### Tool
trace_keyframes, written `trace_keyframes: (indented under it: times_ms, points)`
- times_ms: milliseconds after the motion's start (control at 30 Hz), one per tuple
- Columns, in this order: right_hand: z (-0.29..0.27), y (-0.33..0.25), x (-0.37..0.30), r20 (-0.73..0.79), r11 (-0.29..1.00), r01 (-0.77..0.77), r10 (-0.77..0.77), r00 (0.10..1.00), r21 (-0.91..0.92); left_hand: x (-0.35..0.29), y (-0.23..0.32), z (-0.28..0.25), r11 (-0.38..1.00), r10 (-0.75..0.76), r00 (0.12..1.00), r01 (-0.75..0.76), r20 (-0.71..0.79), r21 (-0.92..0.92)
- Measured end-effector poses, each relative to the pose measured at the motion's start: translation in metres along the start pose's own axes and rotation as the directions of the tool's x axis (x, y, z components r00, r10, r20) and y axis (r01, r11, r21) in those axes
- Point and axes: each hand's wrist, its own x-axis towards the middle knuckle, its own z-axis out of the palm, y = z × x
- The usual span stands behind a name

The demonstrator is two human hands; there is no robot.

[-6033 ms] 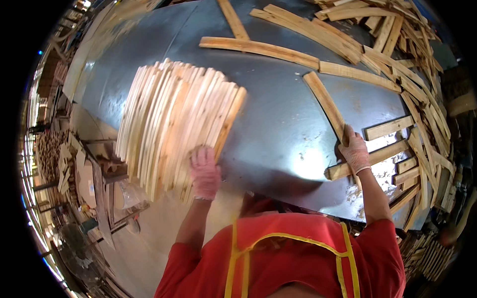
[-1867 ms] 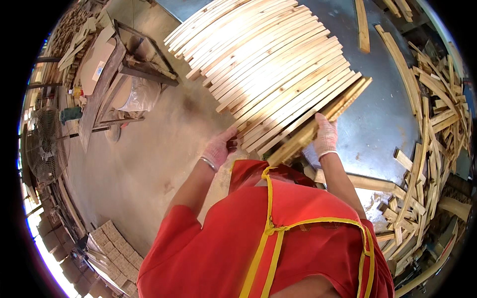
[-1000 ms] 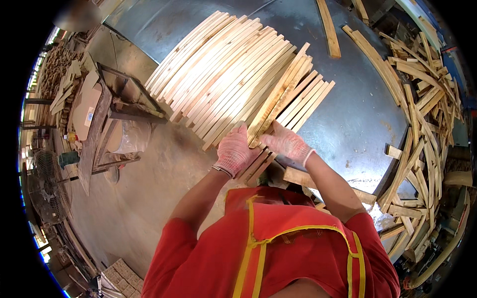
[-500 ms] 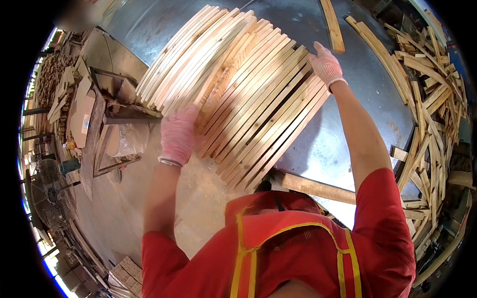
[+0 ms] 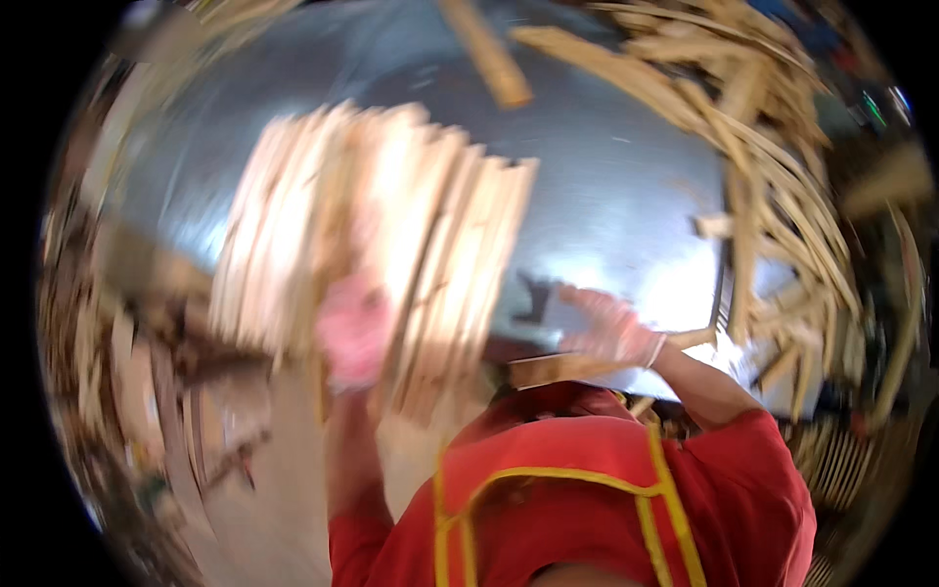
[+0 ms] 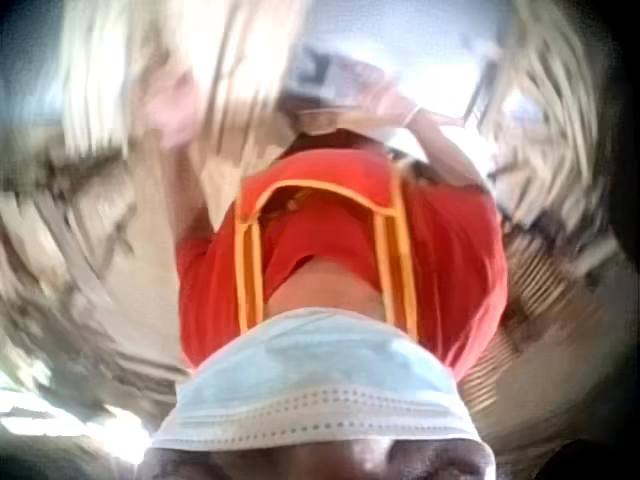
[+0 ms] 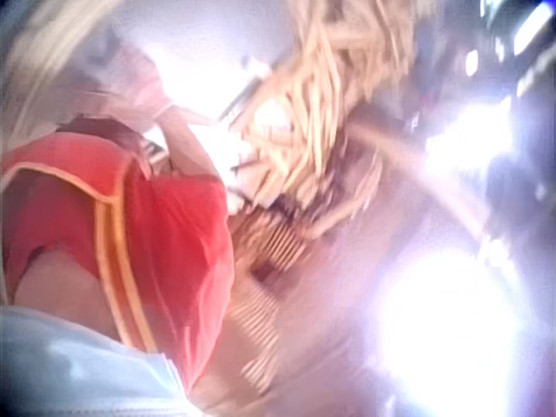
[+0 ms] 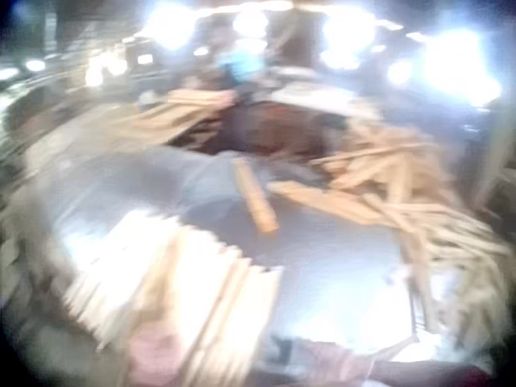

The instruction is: The person picks up thin wooden planks from a large pile on a metal table and stacks them neatly. They repeatedly grab planks, align them, and place them into a growing stack, clearing the table surface as they work.

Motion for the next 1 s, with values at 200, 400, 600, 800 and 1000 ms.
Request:
trace_keyframes:
  times_ms: [200,400,600,800,1000]
  points:
    - [0.066,0.084,-0.123,-0.335,0.9,-0.268,0.149,0.93,-0.343,-0.007,-0.081,0.01,0.858,-0.193,0.976,0.116,0.104,0.5]
    - [-0.036,0.078,-0.125,-0.31,0.878,-0.473,0.429,0.848,-0.078,0.003,-0.008,-0.004,0.752,-0.499,0.841,0.302,0.207,0.586]
    - [-0.167,0.235,-0.141,-0.782,0.765,-0.589,0.525,0.336,0.26,-0.027,0.078,0.04,0.916,-0.185,0.932,0.049,0.312,0.397]
    - [-0.175,0.337,-0.136,-0.609,0.56,-0.666,0.769,0.195,0.493,-0.091,0.182,0.087,0.95,0.126,0.842,-0.255,0.524,0.181]
    - [-0.101,0.245,-0.13,-0.502,0.604,-0.592,0.789,0.353,0.533,-0.115,0.265,0.115,0.956,0.222,0.706,-0.295,0.673,-0.006]
